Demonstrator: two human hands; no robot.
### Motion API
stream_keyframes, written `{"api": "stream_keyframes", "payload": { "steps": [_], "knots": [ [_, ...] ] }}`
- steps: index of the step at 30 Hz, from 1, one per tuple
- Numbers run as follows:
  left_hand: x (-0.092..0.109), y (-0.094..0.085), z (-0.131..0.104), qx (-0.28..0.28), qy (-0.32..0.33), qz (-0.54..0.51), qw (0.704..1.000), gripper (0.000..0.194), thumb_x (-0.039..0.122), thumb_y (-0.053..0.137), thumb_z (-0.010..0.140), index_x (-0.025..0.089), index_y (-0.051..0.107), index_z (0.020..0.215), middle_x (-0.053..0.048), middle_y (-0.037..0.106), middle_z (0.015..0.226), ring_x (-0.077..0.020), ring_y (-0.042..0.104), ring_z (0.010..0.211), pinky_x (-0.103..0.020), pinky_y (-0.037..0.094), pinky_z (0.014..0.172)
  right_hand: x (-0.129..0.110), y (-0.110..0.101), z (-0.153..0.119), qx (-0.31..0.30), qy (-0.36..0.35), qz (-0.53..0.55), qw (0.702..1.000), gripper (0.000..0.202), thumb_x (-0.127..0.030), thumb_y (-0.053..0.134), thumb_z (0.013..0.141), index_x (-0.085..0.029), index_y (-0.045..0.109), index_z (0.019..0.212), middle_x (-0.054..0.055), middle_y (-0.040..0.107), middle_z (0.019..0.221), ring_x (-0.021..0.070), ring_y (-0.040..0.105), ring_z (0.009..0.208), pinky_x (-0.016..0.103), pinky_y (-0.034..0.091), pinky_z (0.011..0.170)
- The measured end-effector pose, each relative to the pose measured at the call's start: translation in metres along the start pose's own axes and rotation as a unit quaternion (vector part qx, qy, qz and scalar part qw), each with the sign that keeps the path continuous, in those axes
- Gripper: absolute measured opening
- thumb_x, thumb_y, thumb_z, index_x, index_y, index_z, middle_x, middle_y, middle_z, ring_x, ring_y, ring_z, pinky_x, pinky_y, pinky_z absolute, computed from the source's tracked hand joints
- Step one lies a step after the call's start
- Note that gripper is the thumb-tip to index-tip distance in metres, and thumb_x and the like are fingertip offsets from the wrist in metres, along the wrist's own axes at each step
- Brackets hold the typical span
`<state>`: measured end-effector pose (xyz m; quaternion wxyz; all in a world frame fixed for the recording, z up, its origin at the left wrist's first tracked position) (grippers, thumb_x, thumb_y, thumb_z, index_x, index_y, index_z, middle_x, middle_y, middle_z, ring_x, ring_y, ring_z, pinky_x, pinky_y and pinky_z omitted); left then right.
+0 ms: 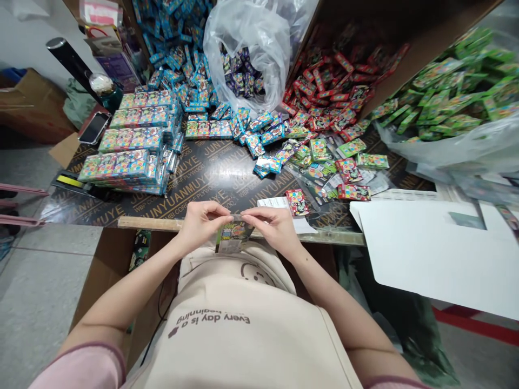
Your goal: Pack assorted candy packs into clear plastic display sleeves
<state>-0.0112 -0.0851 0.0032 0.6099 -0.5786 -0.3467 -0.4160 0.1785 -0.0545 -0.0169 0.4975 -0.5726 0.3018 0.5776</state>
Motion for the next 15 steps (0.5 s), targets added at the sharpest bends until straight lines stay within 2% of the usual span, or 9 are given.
{"api": "stream_keyframes", "payload": {
  "steps": [4,6,8,10,15],
  "knots": [
    [0.001,0.004,-0.009,0.013,0.165,0.096,0.982,0.011,0.023,0.067,0.08,0.016,0.071,0.072,-0.009,0.076,0.082,-0.0174,0.071,0.074,-0.027,0.057,0.07,0.012,-0.001,-0.008,0.025,-0.034,-0.01,0.999,0.007,-0.026,0.071,0.079,-0.024,0.078,0.081,0.003,0.078,0.083,0.0184,0.073,0.074,0.031,0.059,0.071],
    [-0.003,0.005,-0.013,0.012,0.205,0.115,0.972,0.01,0.022,0.066,0.082,0.017,0.071,0.076,-0.01,0.075,0.087,-0.0166,0.072,0.076,-0.026,0.057,0.071,0.019,-0.002,-0.018,0.05,-0.07,-0.026,0.996,0.009,-0.024,0.071,0.08,-0.025,0.077,0.087,0.004,0.077,0.091,0.0204,0.074,0.084,0.035,0.059,0.081],
    [-0.009,0.005,-0.015,0.008,0.212,0.118,0.97,0.01,0.022,0.064,0.085,0.017,0.071,0.08,-0.011,0.075,0.091,-0.0163,0.072,0.078,-0.027,0.058,0.073,0.025,-0.001,-0.028,0.075,-0.106,-0.047,0.99,0.014,-0.023,0.07,0.08,-0.026,0.075,0.093,0.005,0.076,0.1,0.0215,0.073,0.092,0.038,0.058,0.087],
    [-0.015,0.006,-0.015,0.008,0.209,0.117,0.971,0.012,0.023,0.062,0.086,0.018,0.071,0.083,-0.011,0.075,0.093,-0.0167,0.072,0.08,-0.028,0.058,0.074,0.03,0.002,-0.035,0.084,-0.125,-0.068,0.986,0.014,-0.022,0.068,0.082,-0.026,0.074,0.095,0.006,0.076,0.103,0.0214,0.073,0.093,0.038,0.06,0.085],
    [-0.015,0.001,-0.014,0.039,0.201,0.116,0.972,0.013,0.026,0.064,0.085,0.018,0.07,0.077,-0.009,0.075,0.085,-0.0165,0.072,0.074,-0.027,0.058,0.069,0.02,0.012,-0.028,0.064,-0.117,-0.026,0.991,0.01,-0.023,0.067,0.083,-0.025,0.073,0.09,0.006,0.077,0.095,0.0205,0.073,0.088,0.036,0.06,0.082]
  ]
}}
Point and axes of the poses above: each hand's wrist, its own z-axis towards the middle knuckle, its own y-axis out of the palm, x = y × z, the point moved 2 cm from there along z, towards the middle knuckle
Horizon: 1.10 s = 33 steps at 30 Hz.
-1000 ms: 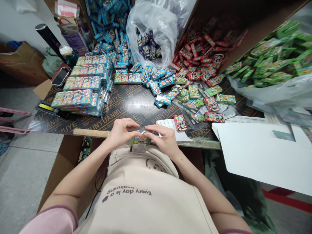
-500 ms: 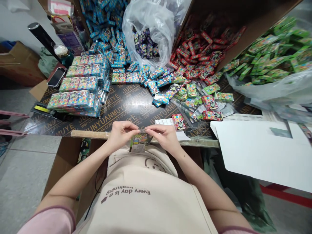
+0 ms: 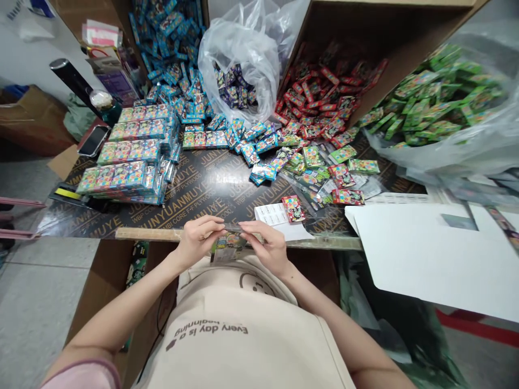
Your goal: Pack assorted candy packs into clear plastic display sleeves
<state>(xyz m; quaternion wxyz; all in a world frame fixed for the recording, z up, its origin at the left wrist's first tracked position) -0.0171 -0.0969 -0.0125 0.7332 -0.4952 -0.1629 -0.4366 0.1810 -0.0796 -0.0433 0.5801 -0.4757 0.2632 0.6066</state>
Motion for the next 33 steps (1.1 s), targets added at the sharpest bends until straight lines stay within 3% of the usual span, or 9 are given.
{"api": "stream_keyframes", "payload": {
  "steps": [5,8,11,15,20,23,27,30,33],
  "knots": [
    [0.004,-0.011,-0.001,0.012,-0.023,-0.014,1.0,0.012,0.026,0.066,0.084,0.019,0.07,0.076,-0.008,0.075,0.083,-0.0165,0.071,0.073,-0.027,0.058,0.069,-0.007,0.011,0.01,0.005,0.074,0.045,0.996,0.012,-0.026,0.067,0.083,-0.024,0.075,0.092,0.006,0.077,0.094,0.0211,0.074,0.086,0.035,0.061,0.081],
    [-0.001,-0.009,-0.006,0.016,-0.014,-0.004,1.0,0.012,0.026,0.065,0.085,0.018,0.07,0.077,-0.01,0.075,0.084,-0.0163,0.071,0.074,-0.027,0.058,0.069,-0.004,0.016,0.004,0.012,-0.006,0.004,1.0,0.012,-0.023,0.066,0.085,-0.025,0.076,0.091,0.006,0.077,0.095,0.0217,0.074,0.089,0.036,0.06,0.083],
    [-0.006,-0.005,-0.009,0.019,-0.015,-0.003,1.0,0.012,0.026,0.066,0.084,0.018,0.071,0.078,-0.01,0.075,0.085,-0.0165,0.071,0.074,-0.027,0.058,0.069,0.0,0.017,-0.003,-0.056,-0.066,-0.018,0.996,0.024,-0.033,0.069,0.083,-0.025,0.073,0.105,0.01,0.072,0.112,0.0246,0.07,0.102,0.039,0.058,0.089],
    [-0.003,-0.018,-0.005,0.046,-0.068,-0.047,0.996,0.01,0.028,0.071,0.08,0.019,0.072,0.075,-0.006,0.076,0.081,-0.0166,0.071,0.074,-0.028,0.059,0.07,0.006,-0.002,0.009,-0.09,-0.001,0.034,0.995,0.048,-0.054,0.05,0.091,-0.027,0.058,0.131,0.012,0.051,0.144,0.0258,0.057,0.124,0.043,0.051,0.099],
    [-0.02,-0.077,0.006,0.306,-0.17,-0.091,0.932,0.015,0.029,0.081,0.069,0.022,0.073,0.08,0.001,0.075,0.081,-0.016,0.07,0.074,-0.032,0.06,0.074,0.046,-0.048,0.07,0.073,0.013,-0.126,0.989,0.052,-0.052,0.056,0.088,-0.027,0.053,0.133,0.01,0.051,0.142,0.0268,0.047,0.131,0.047,0.039,0.107],
    [-0.052,-0.093,0.002,0.414,-0.235,-0.079,0.876,0.025,0.035,0.083,0.064,0.023,0.07,0.081,0.005,0.07,0.074,-0.014,0.066,0.066,-0.035,0.061,0.069,0.087,-0.061,0.11,0.018,0.044,-0.328,0.943,0.058,-0.045,0.066,0.078,-0.021,0.056,0.13,0.016,0.051,0.139,0.036,0.04,0.132,0.056,0.031,0.107],
    [-0.086,-0.076,-0.01,0.356,-0.323,-0.051,0.875,0.036,0.032,0.08,0.065,0.015,0.069,0.095,-0.005,0.069,0.089,-0.0219,0.068,0.086,-0.044,0.058,0.083,0.116,-0.061,0.133,-0.068,0.092,-0.458,0.882,0.055,-0.022,0.058,0.077,-0.018,0.053,0.132,0.017,0.059,0.125,0.0373,0.042,0.128,0.06,0.022,0.106],
    [-0.081,-0.054,-0.018,0.317,-0.303,0.022,0.898,0.05,0.031,0.082,0.062,0.017,0.068,0.109,-0.01,0.061,0.123,-0.0266,0.056,0.118,-0.045,0.044,0.105,0.099,-0.049,0.122,-0.052,0.054,-0.4,0.913,0.053,-0.023,0.057,0.076,-0.019,0.053,0.129,0.014,0.061,0.119,0.0318,0.052,0.115,0.052,0.033,0.103],
    [-0.064,-0.018,-0.012,0.233,-0.343,-0.102,0.904,0.049,0.042,0.074,0.07,0.016,0.067,0.111,-0.011,0.066,0.113,-0.0225,0.063,0.103,-0.04,0.05,0.095,0.064,-0.022,0.097,-0.043,0.006,-0.279,0.959,0.059,-0.028,0.06,0.078,-0.021,0.047,0.135,0.012,0.058,0.124,0.0286,0.056,0.11,0.043,0.045,0.094]
  ]
}}
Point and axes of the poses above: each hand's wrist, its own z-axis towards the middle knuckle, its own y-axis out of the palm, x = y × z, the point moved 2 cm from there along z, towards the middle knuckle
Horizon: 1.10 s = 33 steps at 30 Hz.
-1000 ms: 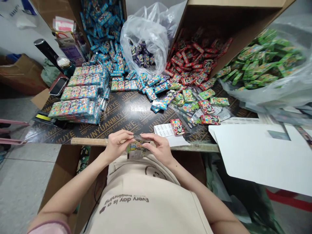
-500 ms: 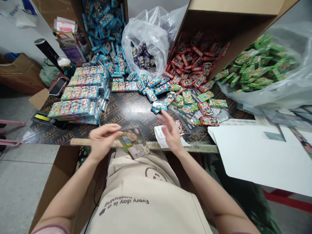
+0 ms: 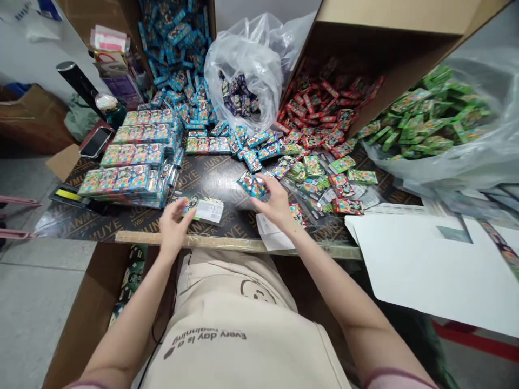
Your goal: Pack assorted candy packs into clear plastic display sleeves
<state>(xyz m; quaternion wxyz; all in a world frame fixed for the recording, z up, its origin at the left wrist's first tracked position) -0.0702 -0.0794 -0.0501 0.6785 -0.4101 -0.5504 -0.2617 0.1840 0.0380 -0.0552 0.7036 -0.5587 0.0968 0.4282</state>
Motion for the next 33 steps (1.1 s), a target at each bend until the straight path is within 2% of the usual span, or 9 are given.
{"api": "stream_keyframes", "payload": {
  "steps": [3,5,8,13,16,19,22,26,33],
  "knots": [
    [0.007,0.045,-0.014,-0.157,-0.178,-0.174,0.956,0.048,0.05,0.074,0.066,0.013,0.069,0.097,-0.006,0.071,0.086,-0.0178,0.066,0.077,-0.033,0.054,0.076,-0.043,0.011,-0.028,-0.035,-0.024,0.063,0.997,0.061,-0.029,0.062,0.08,-0.025,0.044,0.138,0.01,0.059,0.119,0.0277,0.058,0.107,0.043,0.049,0.093],
    [0.013,0.063,-0.017,-0.183,-0.22,-0.239,0.928,0.041,0.049,0.076,0.062,0.013,0.068,0.08,-0.002,0.067,0.07,-0.0137,0.062,0.064,-0.027,0.052,0.066,-0.061,0.015,-0.042,-0.081,-0.046,0.087,0.992,0.065,-0.034,0.066,0.08,-0.025,0.043,0.14,0.011,0.058,0.118,0.0274,0.058,0.107,0.044,0.049,0.093],
    [0.019,0.068,-0.013,-0.179,-0.245,-0.274,0.913,0.032,0.04,0.079,0.055,0.013,0.062,0.062,0.002,0.061,0.057,-0.0097,0.054,0.053,-0.022,0.044,0.056,-0.071,0.009,-0.051,-0.133,-0.104,0.09,0.982,0.075,-0.047,0.072,0.075,-0.024,0.045,0.14,0.015,0.047,0.137,0.0322,0.048,0.124,0.05,0.042,0.102],
    [0.018,0.062,-0.016,-0.336,-0.276,-0.205,0.877,0.028,0.035,0.075,0.057,0.013,0.059,0.054,0.003,0.051,0.047,-0.0069,0.043,0.044,-0.021,0.033,0.047,-0.071,-0.01,-0.054,-0.193,-0.149,0.112,0.963,0.068,-0.037,0.068,0.078,-0.025,0.043,0.14,0.014,0.045,0.145,0.0301,0.042,0.133,0.05,0.033,0.109],
    [0.013,0.054,-0.01,-0.393,-0.183,-0.111,0.894,0.037,0.049,0.064,0.072,0.012,0.069,0.075,-0.003,0.064,0.064,-0.0139,0.056,0.058,-0.026,0.044,0.057,-0.068,-0.011,-0.057,-0.167,-0.143,0.121,0.968,0.07,-0.028,0.067,0.073,-0.023,0.042,0.137,0.013,0.052,0.134,0.0282,0.048,0.126,0.047,0.036,0.105],
    [0.009,0.039,0.012,-0.376,0.044,0.094,0.921,0.045,0.043,0.055,0.083,0.018,0.064,0.12,-0.012,0.065,0.121,-0.0271,0.059,0.111,-0.043,0.045,0.095,-0.058,-0.008,-0.058,-0.105,-0.127,0.107,0.98,0.073,-0.021,0.064,0.066,-0.022,0.04,0.134,0.013,0.053,0.13,0.0288,0.048,0.125,0.045,0.037,0.104],
    [-0.003,0.029,0.036,-0.402,0.206,0.307,0.838,0.077,0.029,0.07,0.071,0.024,0.042,0.143,-0.014,0.032,0.155,-0.0358,0.025,0.143,-0.061,0.013,0.114,-0.042,-0.002,-0.056,-0.063,-0.096,0.052,0.992,0.07,-0.019,0.061,0.063,-0.021,0.041,0.13,0.013,0.053,0.129,0.0301,0.048,0.124,0.046,0.034,0.104],
    [-0.017,0.036,0.05,-0.44,0.264,0.399,0.76,0.091,0.035,0.077,0.066,0.021,0.036,0.146,-0.018,0.042,0.146,-0.0355,0.036,0.137,-0.065,0.004,0.114,-0.03,0.01,-0.053,-0.067,-0.078,-0.038,0.994,0.067,-0.024,0.06,0.064,-0.021,0.044,0.129,0.014,0.053,0.13,0.032,0.048,0.123,0.049,0.025,0.106],
    [-0.008,0.056,0.038,-0.417,0.316,0.335,0.784,0.107,0.039,0.08,0.06,0.018,0.027,0.15,-0.013,0.052,0.121,-0.03,0.051,0.114,-0.045,0.039,0.104,-0.026,0.01,-0.052,-0.047,-0.072,-0.127,0.988,0.064,-0.026,0.06,0.067,-0.021,0.047,0.129,0.015,0.052,0.131,0.0314,0.048,0.121,0.049,0.02,0.107]
  ]
}}
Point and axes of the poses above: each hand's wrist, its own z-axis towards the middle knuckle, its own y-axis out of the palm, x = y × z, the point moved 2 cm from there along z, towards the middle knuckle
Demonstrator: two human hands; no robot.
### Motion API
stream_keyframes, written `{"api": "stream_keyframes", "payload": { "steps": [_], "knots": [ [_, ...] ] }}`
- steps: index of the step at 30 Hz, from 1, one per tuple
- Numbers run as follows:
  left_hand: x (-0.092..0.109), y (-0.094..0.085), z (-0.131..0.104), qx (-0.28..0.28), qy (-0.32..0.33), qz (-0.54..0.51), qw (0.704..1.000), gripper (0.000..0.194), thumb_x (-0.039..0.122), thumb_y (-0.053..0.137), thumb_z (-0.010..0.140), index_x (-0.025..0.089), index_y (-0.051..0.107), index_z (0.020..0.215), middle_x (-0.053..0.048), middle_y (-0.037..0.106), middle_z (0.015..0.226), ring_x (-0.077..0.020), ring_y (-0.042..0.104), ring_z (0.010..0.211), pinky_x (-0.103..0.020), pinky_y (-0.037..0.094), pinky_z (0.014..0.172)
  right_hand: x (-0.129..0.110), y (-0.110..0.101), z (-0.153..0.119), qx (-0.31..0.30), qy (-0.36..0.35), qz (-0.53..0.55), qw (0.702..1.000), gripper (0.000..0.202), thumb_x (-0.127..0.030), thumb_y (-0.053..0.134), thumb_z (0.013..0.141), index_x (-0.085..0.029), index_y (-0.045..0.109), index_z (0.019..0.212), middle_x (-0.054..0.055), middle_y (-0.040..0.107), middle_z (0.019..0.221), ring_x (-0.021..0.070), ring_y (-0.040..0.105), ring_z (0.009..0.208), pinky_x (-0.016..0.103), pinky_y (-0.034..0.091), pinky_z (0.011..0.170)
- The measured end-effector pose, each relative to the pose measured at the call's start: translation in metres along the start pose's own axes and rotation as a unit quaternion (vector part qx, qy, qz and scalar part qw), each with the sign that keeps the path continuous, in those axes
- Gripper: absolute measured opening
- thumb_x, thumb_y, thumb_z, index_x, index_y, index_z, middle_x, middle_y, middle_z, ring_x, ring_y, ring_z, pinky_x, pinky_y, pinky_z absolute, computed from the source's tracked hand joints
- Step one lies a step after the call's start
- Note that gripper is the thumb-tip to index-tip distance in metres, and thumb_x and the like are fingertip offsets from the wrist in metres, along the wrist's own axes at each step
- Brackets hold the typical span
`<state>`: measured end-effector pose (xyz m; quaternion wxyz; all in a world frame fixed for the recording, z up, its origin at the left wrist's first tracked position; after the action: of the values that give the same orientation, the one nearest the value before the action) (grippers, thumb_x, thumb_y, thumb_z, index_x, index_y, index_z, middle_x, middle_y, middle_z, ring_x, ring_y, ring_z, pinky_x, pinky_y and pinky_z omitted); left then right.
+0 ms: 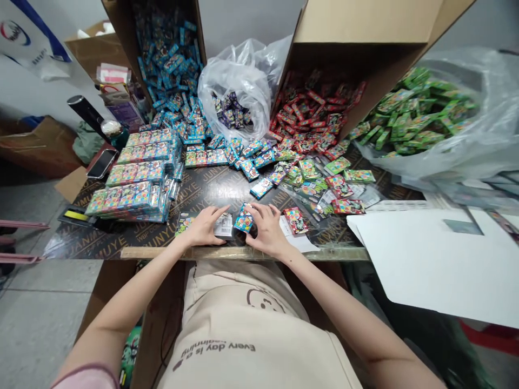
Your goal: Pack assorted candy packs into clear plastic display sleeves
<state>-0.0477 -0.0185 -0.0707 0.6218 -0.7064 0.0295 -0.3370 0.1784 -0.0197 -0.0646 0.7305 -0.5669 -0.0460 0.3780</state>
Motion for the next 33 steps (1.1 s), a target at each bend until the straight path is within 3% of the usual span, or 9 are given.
{"api": "stream_keyframes", "payload": {
  "steps": [3,7,14,17,22,25,28,33],
  "knots": [
    [0.004,-0.002,0.0,0.032,-0.012,-0.025,0.999,0.109,0.039,0.08,0.06,0.022,0.022,0.151,-0.011,0.05,0.121,-0.0297,0.05,0.114,-0.044,0.041,0.102,0.002,-0.01,0.0,0.023,0.006,-0.005,1.0,0.061,-0.027,0.06,0.069,-0.021,0.048,0.128,0.015,0.052,0.13,0.0311,0.049,0.119,0.049,0.021,0.106],
    [0.007,0.0,0.002,0.023,-0.013,-0.021,0.999,0.112,0.04,0.081,0.059,0.024,0.02,0.152,-0.01,0.051,0.12,-0.0312,0.049,0.114,-0.047,0.04,0.102,0.002,-0.024,0.003,0.062,0.025,-0.001,0.998,0.06,-0.03,0.062,0.071,-0.022,0.047,0.128,0.015,0.051,0.132,0.0318,0.049,0.12,0.05,0.021,0.106],
    [0.013,-0.008,0.008,0.078,-0.015,-0.099,0.992,0.105,0.035,0.074,0.07,0.025,0.012,0.153,-0.007,0.057,0.112,-0.0248,0.055,0.105,-0.042,0.041,0.1,-0.001,-0.016,0.0,-0.049,-0.039,-0.04,0.997,0.065,-0.014,0.059,0.063,-0.023,0.051,0.127,0.015,0.051,0.135,0.0323,0.047,0.122,0.055,0.015,0.108],
    [0.013,-0.011,0.009,0.042,0.001,-0.074,0.996,0.103,0.04,0.077,0.068,0.025,0.019,0.152,-0.009,0.057,0.119,-0.0268,0.054,0.11,-0.044,0.039,0.102,0.002,-0.015,-0.004,-0.06,-0.036,-0.027,0.997,0.064,-0.018,0.06,0.065,-0.022,0.05,0.128,0.015,0.052,0.134,0.0323,0.047,0.121,0.056,0.016,0.108],
    [0.015,0.001,0.012,-0.037,0.018,0.053,0.998,0.096,0.047,0.083,0.061,0.024,0.04,0.143,-0.018,0.039,0.145,-0.0366,0.038,0.132,-0.055,0.023,0.112,0.009,-0.011,-0.005,-0.038,-0.008,-0.04,0.998,0.062,-0.02,0.059,0.068,-0.022,0.048,0.13,0.016,0.051,0.136,0.0316,0.047,0.122,0.056,0.017,0.107],
    [0.015,0.011,0.017,-0.064,0.023,0.095,0.993,0.091,0.046,0.081,0.065,0.026,0.04,0.143,-0.017,0.041,0.141,-0.0374,0.039,0.129,-0.054,0.027,0.108,0.011,-0.002,-0.004,-0.044,-0.008,-0.051,0.998,0.065,-0.017,0.059,0.067,-0.021,0.048,0.13,0.016,0.051,0.135,0.0319,0.046,0.123,0.056,0.016,0.108],
    [0.013,0.016,0.023,-0.056,0.016,0.077,0.995,0.086,0.045,0.075,0.07,0.024,0.037,0.144,-0.015,0.051,0.127,-0.0335,0.047,0.117,-0.049,0.036,0.1,0.011,0.005,-0.004,-0.049,-0.007,-0.049,0.998,0.067,-0.016,0.059,0.065,-0.021,0.048,0.131,0.016,0.052,0.135,0.0319,0.046,0.123,0.056,0.016,0.108],
    [0.01,0.017,0.021,-0.004,0.001,0.026,1.0,0.102,0.039,0.075,0.063,0.017,0.024,0.149,-0.014,0.052,0.123,-0.0317,0.049,0.112,-0.046,0.038,0.098,0.008,0.005,-0.006,-0.085,-0.026,0.031,0.996,0.066,-0.021,0.06,0.064,-0.02,0.05,0.129,0.016,0.055,0.131,0.0312,0.049,0.12,0.055,0.016,0.108]
  ]
}}
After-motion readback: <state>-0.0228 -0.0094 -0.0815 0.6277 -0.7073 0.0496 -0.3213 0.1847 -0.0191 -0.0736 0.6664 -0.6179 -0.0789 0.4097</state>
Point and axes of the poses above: each hand's wrist, its own z-axis towards the middle knuckle, its own y-axis out of the palm, x = y × z, the point moved 2 cm from there along z, towards the middle knuckle
